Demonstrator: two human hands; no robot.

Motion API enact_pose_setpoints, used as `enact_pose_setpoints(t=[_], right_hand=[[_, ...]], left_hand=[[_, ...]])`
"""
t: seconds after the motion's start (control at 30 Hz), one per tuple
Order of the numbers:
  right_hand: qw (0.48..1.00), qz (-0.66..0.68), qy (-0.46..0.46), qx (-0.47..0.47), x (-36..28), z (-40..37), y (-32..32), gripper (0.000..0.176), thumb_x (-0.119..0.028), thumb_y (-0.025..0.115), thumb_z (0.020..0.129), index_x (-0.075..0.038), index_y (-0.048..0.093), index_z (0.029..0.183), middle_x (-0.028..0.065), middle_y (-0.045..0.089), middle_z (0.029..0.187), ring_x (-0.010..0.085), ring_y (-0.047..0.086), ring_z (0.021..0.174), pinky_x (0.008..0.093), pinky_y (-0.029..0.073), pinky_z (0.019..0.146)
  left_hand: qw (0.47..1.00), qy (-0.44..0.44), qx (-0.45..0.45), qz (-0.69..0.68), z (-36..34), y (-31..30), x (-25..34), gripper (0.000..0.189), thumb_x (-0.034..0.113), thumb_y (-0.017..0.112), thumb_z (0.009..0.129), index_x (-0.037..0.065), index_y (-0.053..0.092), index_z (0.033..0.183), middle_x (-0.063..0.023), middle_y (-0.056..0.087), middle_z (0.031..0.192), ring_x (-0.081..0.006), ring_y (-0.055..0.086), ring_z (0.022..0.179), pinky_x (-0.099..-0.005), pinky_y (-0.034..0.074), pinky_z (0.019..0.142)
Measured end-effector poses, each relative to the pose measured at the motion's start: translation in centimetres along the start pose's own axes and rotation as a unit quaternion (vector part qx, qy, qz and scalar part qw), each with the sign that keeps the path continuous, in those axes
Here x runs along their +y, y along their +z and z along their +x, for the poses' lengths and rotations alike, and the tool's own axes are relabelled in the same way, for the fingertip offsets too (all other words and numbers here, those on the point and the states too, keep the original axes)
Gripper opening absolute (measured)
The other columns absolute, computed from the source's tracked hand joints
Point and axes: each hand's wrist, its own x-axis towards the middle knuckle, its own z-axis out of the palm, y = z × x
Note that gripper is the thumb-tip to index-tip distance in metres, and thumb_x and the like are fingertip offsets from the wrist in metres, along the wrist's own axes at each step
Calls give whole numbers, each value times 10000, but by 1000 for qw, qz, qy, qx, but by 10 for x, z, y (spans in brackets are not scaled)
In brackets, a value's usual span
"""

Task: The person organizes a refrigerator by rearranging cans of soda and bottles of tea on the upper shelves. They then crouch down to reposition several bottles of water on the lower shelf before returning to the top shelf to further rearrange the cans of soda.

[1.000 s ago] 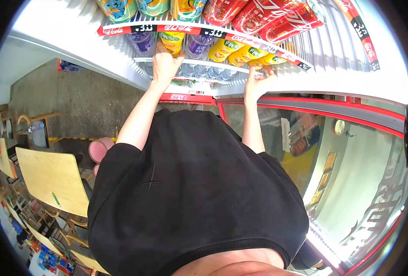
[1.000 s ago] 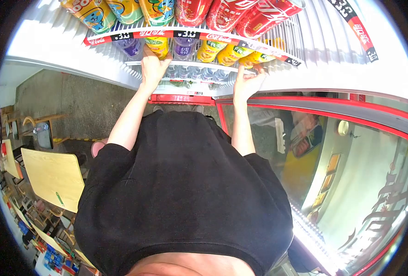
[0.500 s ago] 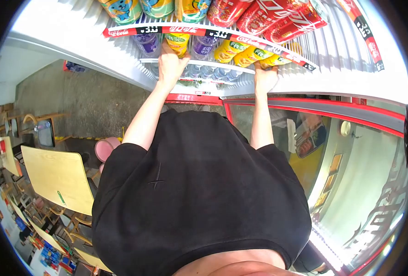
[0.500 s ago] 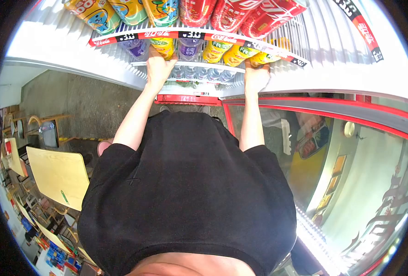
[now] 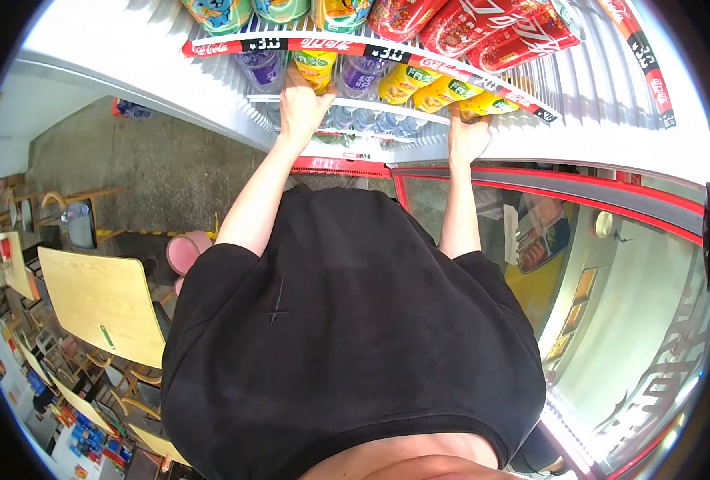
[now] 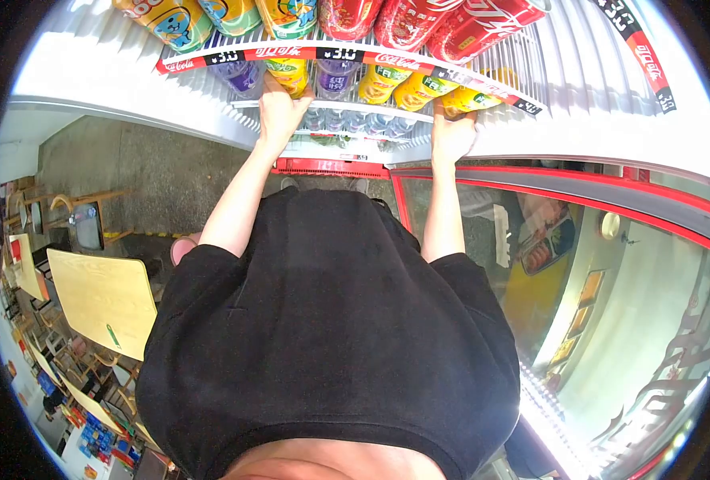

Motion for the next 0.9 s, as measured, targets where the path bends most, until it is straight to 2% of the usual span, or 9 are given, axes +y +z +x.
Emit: enact_pose_setpoints(t=[0.2,0.4,0.5,0.7,0.9], right_hand=[[999,15,-25,30,-4,-3,2,757,-458,834,781,49,577,1281,282,704,1092,449,681,1024,481,530,857],[999,20,-22,21,-7,-5,0,730,-440,828,790,46,570,1270,282,701,1089,459,677,1015,494,526,855],[999,26,-26,26,-6,-5,1,719,-436,830,787,43,579,1261,281,702,1089,459,675,1019,497,526,857],[998,29,-32,38,-8,-5,1,690,-422,833,782,36,597,1240,274,707,1076,459,680,1007,493,528,850],[999,20,-32,34,-3,-4,3,682,-414,832,785,38,595,1237,272,711,1064,456,683,1003,492,529,851]], left_hand=[[1000,17,13,10,1,2,-2,832,200,856,717,-94,385,1336,-303,629,1009,-486,665,881,-503,573,758],[1000,11,13,0,1,-2,3,782,218,847,729,-96,403,1292,-302,631,968,-486,666,830,-503,572,716],[1000,18,15,6,2,-2,2,680,263,834,743,-98,442,1166,-322,643,883,-503,674,807,-517,571,697],[1000,10,20,-14,2,-4,6,677,250,831,748,-105,439,1170,-329,644,882,-504,674,810,-515,571,692],[999,39,18,8,1,-1,-1,670,262,830,759,-110,450,1166,-321,638,897,-506,666,807,-516,563,689]])
